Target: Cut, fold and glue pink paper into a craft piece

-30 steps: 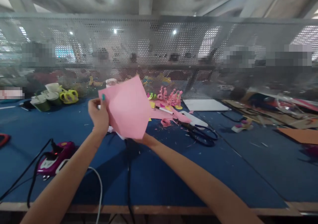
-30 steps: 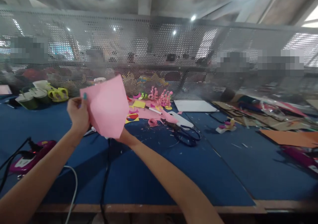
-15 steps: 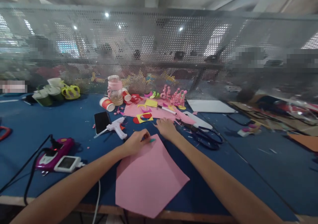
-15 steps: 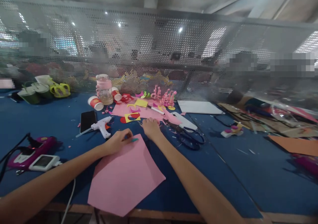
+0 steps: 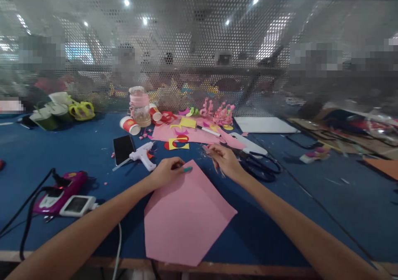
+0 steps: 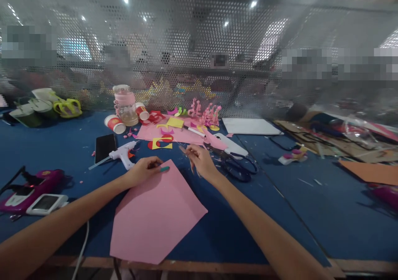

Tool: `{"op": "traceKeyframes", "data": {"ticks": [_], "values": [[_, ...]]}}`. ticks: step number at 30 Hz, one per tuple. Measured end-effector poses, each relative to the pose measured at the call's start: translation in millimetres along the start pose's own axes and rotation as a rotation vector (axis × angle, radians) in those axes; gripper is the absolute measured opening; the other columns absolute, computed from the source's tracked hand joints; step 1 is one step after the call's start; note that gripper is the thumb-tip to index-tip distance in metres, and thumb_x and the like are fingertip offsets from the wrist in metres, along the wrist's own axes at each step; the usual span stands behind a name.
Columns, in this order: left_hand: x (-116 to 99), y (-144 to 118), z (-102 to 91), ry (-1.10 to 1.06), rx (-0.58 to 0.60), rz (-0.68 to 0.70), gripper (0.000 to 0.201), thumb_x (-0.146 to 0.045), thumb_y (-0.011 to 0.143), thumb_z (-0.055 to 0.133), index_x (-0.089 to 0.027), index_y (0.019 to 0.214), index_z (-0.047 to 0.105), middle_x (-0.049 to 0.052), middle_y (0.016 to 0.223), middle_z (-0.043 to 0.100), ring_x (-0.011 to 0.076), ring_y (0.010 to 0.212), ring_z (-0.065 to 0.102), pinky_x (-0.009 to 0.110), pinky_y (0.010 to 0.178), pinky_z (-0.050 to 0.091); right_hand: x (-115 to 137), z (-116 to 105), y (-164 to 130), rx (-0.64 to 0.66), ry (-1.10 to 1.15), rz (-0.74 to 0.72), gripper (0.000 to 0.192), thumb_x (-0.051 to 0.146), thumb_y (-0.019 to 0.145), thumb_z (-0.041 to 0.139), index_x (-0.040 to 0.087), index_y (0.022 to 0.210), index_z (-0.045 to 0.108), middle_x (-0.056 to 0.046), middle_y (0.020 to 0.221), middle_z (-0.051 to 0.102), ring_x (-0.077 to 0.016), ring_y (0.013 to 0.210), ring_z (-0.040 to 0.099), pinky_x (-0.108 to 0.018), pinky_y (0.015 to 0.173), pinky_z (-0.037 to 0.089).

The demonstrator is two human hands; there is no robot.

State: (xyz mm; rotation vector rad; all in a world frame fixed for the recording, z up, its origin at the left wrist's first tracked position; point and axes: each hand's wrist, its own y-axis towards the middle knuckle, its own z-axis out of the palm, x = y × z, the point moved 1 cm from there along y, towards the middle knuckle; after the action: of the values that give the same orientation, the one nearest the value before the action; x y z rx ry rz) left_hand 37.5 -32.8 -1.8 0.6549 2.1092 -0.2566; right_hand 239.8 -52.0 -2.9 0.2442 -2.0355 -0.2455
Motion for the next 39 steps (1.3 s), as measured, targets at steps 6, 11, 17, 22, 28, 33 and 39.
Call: {"op": "traceKeyframes", "data": {"ticks": [6,11,17,22,28,33,39], "values": [[-2,3,-0.8,-0.273,0.077,-0.114,0.031,-0.039,0.061,0.067,-0.016,0.081,0.065,0.001,0.078,0.064,0.0127,0.068,0.056,0.023,0.064,0.042,2,2,-12,0.137,-0.067,-0.002,0.043,0.052,0.084,0.028,0.020,0.060,0.044,0.008,0.037,0.031,-0.0081,0.030,0.032,-0.020,0.035,0.025],[-4,4,-2.4,-0.364,0.130,-0.186,0.037,-0.037,0.056,0.071,-0.014,0.085,0.066,0.003,0.075,0.065,0.0134,0.066,0.057,0.025,0.062,0.044,6,-4,-14,0.185,-0.036,-0.008,0.029,0.043,0.084,0.037,0.019,0.073,0.049,0.007,0.043,0.042,-0.0079,0.035,0.039,-0.020,0.039,0.030],[-5,7,-4.2,-0.378,0.157,-0.191,0.048,-0.040,0.057,0.070,-0.013,0.096,0.064,0.001,0.068,0.060,0.0101,0.058,0.051,0.024,0.057,0.042,16,-6,-17,0.134,0.145,0.127,0.033,0.049,0.073,0.051,0.018,0.066,0.050,0.002,0.047,0.057,-0.0073,0.027,0.041,-0.019,0.030,0.025],[-6,8,-4.1,-0.378,0.165,-0.164,0.050,-0.043,0.058,0.068,-0.015,0.099,0.064,-0.001,0.066,0.055,0.0093,0.058,0.047,0.023,0.056,0.042,12,-4,-14,0.100,0.084,0.113,0.035,0.050,0.070,0.054,0.017,0.060,0.056,0.004,0.035,0.048,-0.0090,0.029,0.043,-0.020,0.034,0.028],[-6,9,-3.9,-0.421,0.191,-0.183,0.043,-0.036,0.059,0.069,-0.018,0.097,0.065,-0.002,0.064,0.055,0.0082,0.057,0.046,0.023,0.056,0.041,14,-1,-14,0.142,-0.105,-0.008,0.039,0.044,0.082,0.040,0.017,0.057,0.054,0.007,0.032,0.038,-0.0072,0.031,0.038,-0.020,0.038,0.027],[-6,10,-4.8,-0.468,0.213,-0.191,0.041,-0.029,0.054,0.071,-0.018,0.093,0.067,-0.005,0.057,0.049,0.0064,0.054,0.042,0.022,0.055,0.039,19,-2,-15,0.164,-0.087,-0.007,0.033,0.040,0.084,0.039,0.017,0.067,0.054,0.008,0.035,0.039,-0.0069,0.030,0.037,-0.020,0.037,0.027],[-6,11,-4.0,-0.455,0.228,-0.163,0.042,-0.025,0.057,0.069,-0.018,0.099,0.065,-0.006,0.057,0.045,0.0055,0.054,0.039,0.021,0.054,0.036,19,-1,-13,0.079,0.213,0.076,0.032,0.045,0.073,0.056,0.019,0.085,0.042,0.008,0.041,0.051,-0.0085,0.030,0.044,-0.019,0.036,0.030]]}}
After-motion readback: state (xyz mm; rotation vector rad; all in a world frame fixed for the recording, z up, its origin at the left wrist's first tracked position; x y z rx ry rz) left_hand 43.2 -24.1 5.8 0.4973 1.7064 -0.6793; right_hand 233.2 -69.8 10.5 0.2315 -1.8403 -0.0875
